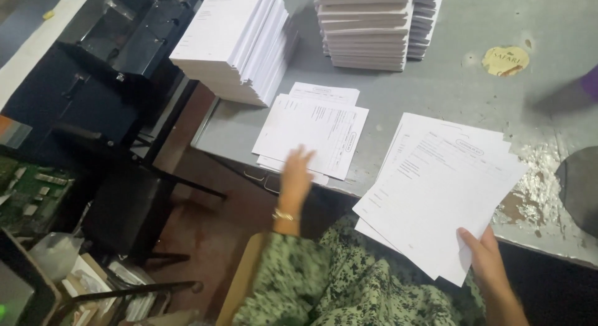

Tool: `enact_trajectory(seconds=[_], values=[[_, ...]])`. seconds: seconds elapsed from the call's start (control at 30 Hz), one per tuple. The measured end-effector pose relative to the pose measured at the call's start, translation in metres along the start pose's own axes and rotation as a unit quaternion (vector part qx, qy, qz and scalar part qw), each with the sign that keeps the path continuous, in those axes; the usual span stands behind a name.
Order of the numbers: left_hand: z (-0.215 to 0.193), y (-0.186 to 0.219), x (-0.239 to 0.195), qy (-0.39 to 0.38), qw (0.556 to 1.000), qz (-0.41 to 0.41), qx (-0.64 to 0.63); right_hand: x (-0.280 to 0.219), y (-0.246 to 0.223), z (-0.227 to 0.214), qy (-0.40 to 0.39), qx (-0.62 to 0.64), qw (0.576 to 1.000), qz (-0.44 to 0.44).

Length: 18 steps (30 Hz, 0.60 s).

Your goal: Organizing and checking stacks of printed documents on a desk in a print shop.

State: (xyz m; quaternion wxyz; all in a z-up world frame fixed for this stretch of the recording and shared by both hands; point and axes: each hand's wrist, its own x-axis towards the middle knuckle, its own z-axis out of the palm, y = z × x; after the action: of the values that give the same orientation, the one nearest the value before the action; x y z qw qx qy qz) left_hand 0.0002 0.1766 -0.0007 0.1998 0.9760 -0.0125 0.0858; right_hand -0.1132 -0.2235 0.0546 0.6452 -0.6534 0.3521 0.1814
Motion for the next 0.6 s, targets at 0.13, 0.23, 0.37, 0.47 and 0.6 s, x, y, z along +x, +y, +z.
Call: enact_trajectory(seconds=[0.13, 0.23, 0.37, 0.47, 0.6], values=[[-0.025, -0.056, 0.017, -0.101, 0.995, -0.026, 0.009, 0.049, 0.037, -0.005, -0.040, 0.111, 0.985, -0.126], [-0.022, -0.067, 0.020, -0.077, 0.994, 0.052, 0.065, 0.063, 0.048, -0.006, -0.028, 0.110, 0.987, -0.114], [-0.008, -0.068, 0.021, 0.179, 0.906, 0.251, 0.290, 0.038, 0.032, -0.001, -0.030, 0.119, 0.986, -0.112], [-0.004, -0.068, 0.026, 0.214, 0.901, 0.230, 0.299, 0.028, 0.027, 0.003, -0.012, 0.073, 0.986, -0.147], [-0.013, -0.081, 0.035, 0.090, 0.939, 0.199, 0.265, 0.042, 0.037, 0.003, -0.016, 0.107, 0.985, -0.135]])
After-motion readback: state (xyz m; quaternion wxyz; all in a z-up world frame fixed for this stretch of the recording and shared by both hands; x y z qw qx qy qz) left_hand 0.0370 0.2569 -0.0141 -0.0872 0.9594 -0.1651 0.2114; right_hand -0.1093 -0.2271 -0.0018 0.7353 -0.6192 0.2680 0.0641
